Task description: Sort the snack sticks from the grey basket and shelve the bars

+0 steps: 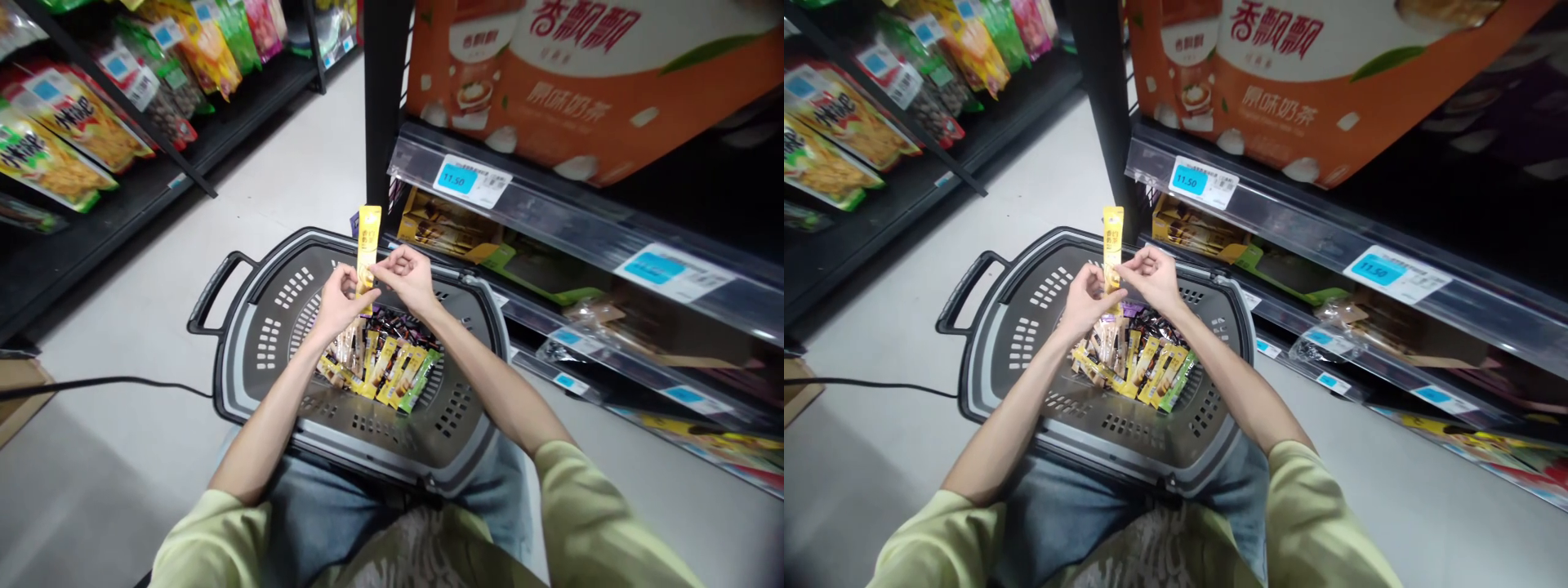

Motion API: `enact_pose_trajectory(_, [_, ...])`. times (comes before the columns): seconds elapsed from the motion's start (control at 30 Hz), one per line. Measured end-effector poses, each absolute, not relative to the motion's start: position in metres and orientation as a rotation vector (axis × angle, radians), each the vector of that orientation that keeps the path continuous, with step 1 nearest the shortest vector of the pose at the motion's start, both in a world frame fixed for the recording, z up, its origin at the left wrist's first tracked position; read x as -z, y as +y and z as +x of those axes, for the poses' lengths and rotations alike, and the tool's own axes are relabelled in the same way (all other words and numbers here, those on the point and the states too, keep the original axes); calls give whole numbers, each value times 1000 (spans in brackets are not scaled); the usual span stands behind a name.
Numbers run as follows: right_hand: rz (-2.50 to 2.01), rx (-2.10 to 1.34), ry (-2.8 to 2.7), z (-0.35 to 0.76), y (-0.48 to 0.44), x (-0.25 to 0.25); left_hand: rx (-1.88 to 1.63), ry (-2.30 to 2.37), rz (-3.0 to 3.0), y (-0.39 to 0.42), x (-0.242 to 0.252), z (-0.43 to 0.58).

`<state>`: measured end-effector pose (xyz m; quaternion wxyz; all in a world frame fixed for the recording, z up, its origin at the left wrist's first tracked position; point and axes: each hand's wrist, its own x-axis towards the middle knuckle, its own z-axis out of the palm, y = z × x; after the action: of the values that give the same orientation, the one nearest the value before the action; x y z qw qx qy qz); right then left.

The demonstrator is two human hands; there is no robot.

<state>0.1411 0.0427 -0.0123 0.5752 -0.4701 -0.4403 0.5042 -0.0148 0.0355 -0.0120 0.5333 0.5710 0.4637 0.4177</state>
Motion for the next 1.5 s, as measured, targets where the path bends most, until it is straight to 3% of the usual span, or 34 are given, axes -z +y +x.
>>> enact_pose_trajectory(0.3, [-1051, -1367, -1018, 144, 46, 15, -914, 963, 1132, 36, 4, -16])
enact_pose_trajectory(0.73, [-1088, -1256, -958, 145, 47, 20, -815, 917, 1096, 33, 5, -15])
enact_pose_trajectory(1.23, [-1036, -1318, -1326, 149, 44, 22, -914, 952, 1257, 35, 17, -20])
enact_pose_trajectory(1.5, [-1116, -1253, -1041, 150, 45, 18, -1072, 1090, 1124, 36, 12, -13])
